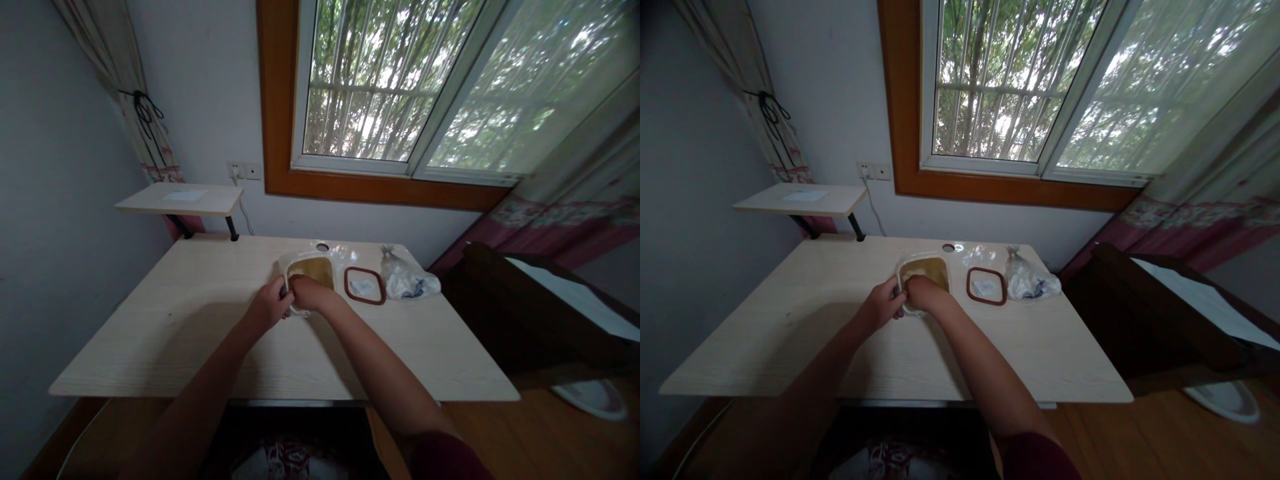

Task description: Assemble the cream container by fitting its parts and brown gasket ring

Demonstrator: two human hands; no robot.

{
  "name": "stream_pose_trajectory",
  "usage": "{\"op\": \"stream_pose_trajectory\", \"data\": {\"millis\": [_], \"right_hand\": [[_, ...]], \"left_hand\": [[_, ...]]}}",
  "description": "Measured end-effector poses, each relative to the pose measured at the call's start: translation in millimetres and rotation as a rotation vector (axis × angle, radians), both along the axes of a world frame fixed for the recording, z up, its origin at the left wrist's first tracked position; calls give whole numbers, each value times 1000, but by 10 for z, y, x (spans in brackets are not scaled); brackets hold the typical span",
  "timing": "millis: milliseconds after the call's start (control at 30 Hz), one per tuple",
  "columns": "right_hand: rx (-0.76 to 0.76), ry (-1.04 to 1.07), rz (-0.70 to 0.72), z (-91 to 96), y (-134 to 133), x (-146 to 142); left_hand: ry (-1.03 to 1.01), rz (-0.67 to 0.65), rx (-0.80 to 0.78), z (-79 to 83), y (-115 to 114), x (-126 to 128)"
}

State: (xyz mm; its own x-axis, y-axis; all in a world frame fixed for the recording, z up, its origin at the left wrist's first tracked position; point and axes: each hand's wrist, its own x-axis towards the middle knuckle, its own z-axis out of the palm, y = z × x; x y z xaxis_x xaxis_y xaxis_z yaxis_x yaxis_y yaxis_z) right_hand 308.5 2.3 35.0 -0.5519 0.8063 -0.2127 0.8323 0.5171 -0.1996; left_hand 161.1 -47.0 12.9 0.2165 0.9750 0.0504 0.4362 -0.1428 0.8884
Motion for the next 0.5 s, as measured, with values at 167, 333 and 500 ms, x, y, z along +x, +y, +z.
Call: {"op": "stream_pose_trajectory", "data": {"millis": [167,333,500], "right_hand": [[-86,-62,12,33,-62,114],[-59,-96,-50,16,-80,119],[93,14,-32,146,-221,172]], "left_hand": [[-30,26,17,-28,11,11],[-24,49,31,-25,13,51],[-33,101,47,62,47,-10]]}}
